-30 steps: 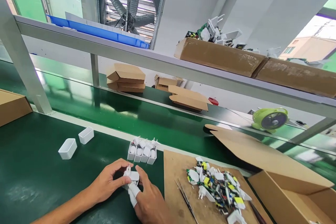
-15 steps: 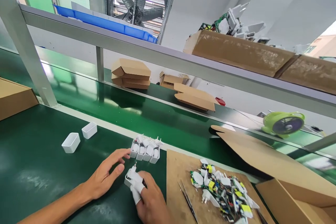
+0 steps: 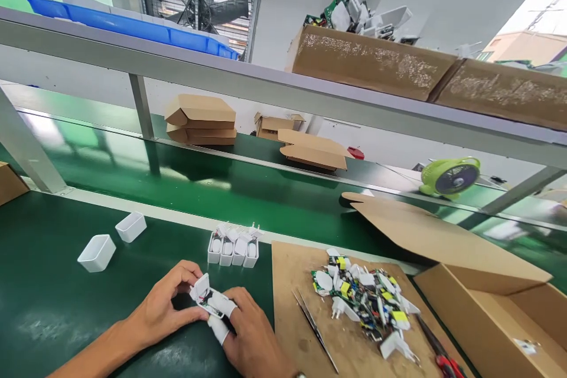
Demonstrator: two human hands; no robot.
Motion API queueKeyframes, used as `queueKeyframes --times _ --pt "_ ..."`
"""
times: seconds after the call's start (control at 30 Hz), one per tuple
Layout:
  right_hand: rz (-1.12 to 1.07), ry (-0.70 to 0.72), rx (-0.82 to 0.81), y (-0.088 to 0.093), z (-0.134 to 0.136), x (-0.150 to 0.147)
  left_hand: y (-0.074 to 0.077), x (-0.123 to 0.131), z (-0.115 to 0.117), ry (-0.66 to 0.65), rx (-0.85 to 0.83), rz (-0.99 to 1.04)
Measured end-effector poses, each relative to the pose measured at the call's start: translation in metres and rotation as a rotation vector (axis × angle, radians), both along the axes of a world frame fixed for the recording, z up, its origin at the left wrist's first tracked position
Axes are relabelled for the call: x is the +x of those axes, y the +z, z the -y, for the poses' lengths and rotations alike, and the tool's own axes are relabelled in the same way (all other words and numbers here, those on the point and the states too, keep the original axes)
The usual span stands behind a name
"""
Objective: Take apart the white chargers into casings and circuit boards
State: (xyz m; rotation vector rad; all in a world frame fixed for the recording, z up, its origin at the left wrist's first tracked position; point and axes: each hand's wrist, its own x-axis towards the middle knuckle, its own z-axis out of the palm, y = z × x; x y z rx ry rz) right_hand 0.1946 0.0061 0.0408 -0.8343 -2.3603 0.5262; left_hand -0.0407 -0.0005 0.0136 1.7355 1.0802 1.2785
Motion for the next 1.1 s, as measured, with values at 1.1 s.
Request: queueKeyframes --times 1.1 --pt "-0.263 -0.279 0.115 0.011 -0.02 0.016 -0.004 -0.004 -0.012 0.33 -0.047 -0.134"
